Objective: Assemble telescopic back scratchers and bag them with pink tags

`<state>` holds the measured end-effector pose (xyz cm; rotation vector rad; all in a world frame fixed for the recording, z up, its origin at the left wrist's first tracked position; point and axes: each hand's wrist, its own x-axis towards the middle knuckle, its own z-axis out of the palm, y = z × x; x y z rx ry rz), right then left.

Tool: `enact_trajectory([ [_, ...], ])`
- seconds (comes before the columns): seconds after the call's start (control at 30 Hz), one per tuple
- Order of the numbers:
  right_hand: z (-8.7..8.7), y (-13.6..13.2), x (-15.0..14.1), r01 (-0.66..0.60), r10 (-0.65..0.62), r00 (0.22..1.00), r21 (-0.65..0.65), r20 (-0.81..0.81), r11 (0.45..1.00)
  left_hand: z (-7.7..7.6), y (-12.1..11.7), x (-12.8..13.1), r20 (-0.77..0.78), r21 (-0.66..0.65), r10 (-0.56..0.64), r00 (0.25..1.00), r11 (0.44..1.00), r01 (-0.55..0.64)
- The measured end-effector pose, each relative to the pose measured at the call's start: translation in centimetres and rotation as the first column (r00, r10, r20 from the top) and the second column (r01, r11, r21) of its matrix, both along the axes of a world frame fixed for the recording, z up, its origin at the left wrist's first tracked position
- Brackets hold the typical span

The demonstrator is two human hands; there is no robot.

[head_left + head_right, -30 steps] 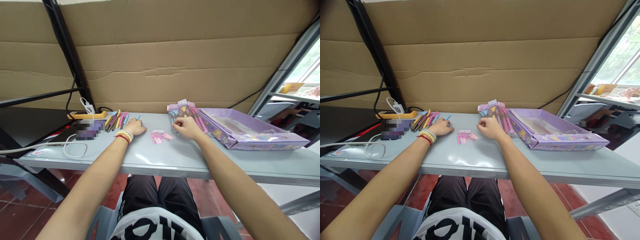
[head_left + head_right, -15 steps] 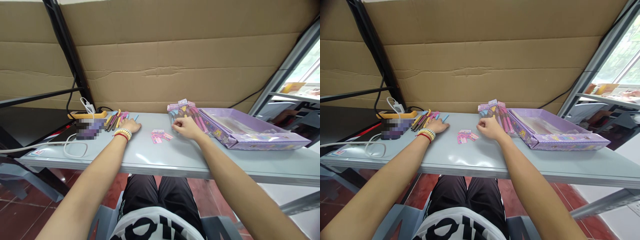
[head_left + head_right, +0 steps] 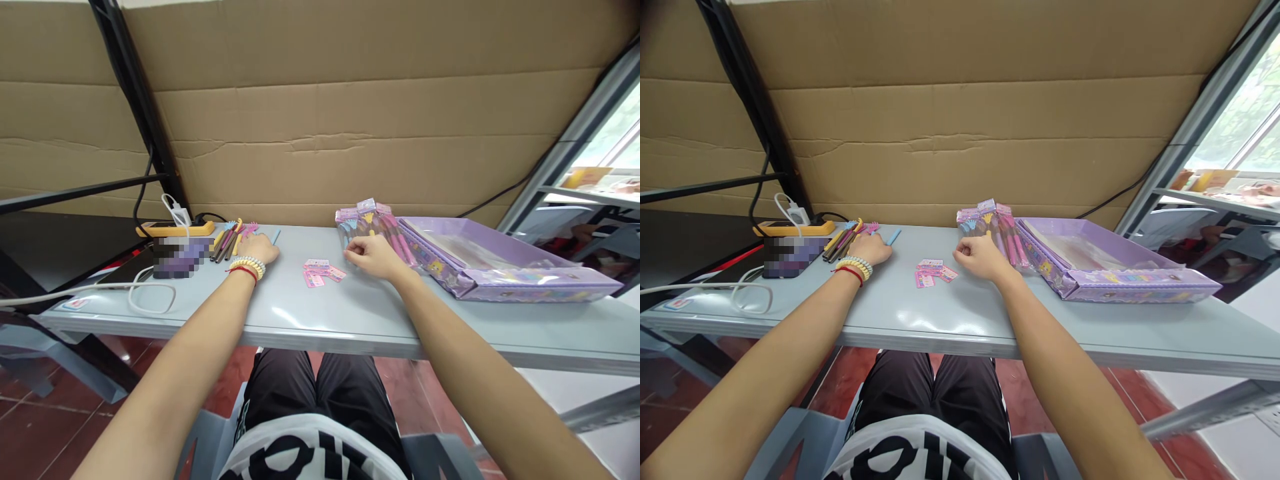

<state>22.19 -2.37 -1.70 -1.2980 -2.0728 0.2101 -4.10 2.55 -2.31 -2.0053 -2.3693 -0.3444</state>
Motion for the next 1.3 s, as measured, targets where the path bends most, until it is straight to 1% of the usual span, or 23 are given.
enact_trajectory([
  [0.07,0.0,0.1,0.0,-0.004,0.004,1.0,0.013,0.005,1.0,0.0,0.1,-0.1,0.042,0.021,0.016,0.999,1.0,-0.017],
  [0.17,-0.1,0.1,0.0,-0.01,0.01,1.0,0.012,0.005,1.0,0.0,0.2,-0.3,0.074,0.007,0.049,0.996,0.999,-0.049],
  [0.27,-0.2,0.2,0.0,-0.014,0.014,1.0,0.01,0.002,1.0,0.1,0.2,-0.5,0.061,-0.02,0.055,0.997,0.998,-0.054],
  [0.43,-0.2,0.2,0.1,-0.03,0.03,1.0,0.017,0.006,0.999,0.1,0.1,-0.5,0.023,-0.019,0.027,0.999,0.999,-0.026],
  [0.63,-0.2,0.1,0.0,0.002,-0.001,1.0,-0.002,0.022,1.0,0.3,0.0,-0.2,0.025,-0.084,0.028,0.999,0.996,-0.026],
  [0.8,-0.1,0.1,0.0,0.0,0.0,1.0,-0.005,0.018,1.0,0.2,0.1,-0.2,0.012,-0.089,0.015,1.0,0.996,-0.014],
  [0.87,-0.1,0.1,0.0,-0.007,0.007,1.0,0.002,0.016,1.0,0.1,0.2,-0.3,0.02,-0.073,0.016,1.0,0.997,-0.014],
  [0.93,-0.1,0.1,0.0,-0.012,0.011,1.0,0.016,0.022,1.0,0.1,0.2,-0.3,0.04,0.012,0.008,0.999,1.0,-0.009],
  [1.0,-0.1,0.1,0.0,-0.012,0.011,1.0,0.026,0.027,1.0,0.1,0.3,-0.2,0.058,0.157,-0.05,0.997,0.987,0.041],
  [1.03,-0.1,0.1,0.0,-0.01,0.009,1.0,0.024,0.028,1.0,0.1,0.3,-0.1,0.066,0.226,-0.111,0.992,0.97,0.093],
  [1.1,-0.1,0.1,0.0,-0.001,0.0,1.0,0.013,0.027,1.0,0.1,0.2,0.2,0.081,0.324,-0.289,0.954,0.913,0.249],
  [1.17,-0.1,0.1,0.0,0.01,-0.01,1.0,0.006,0.013,1.0,0.0,-0.1,0.7,0.099,0.357,-0.483,0.87,0.833,0.422],
  [1.2,-0.2,0.1,0.0,0.011,-0.011,1.0,0.007,-0.005,1.0,0.0,-0.3,1.1,0.107,0.355,-0.561,0.821,0.793,0.496],
  [1.3,-0.3,0.1,0.1,-0.034,0.034,0.997,0.004,-0.075,0.999,-0.2,-1.1,2.1,0.147,0.307,-0.71,0.689,0.695,0.651],
])
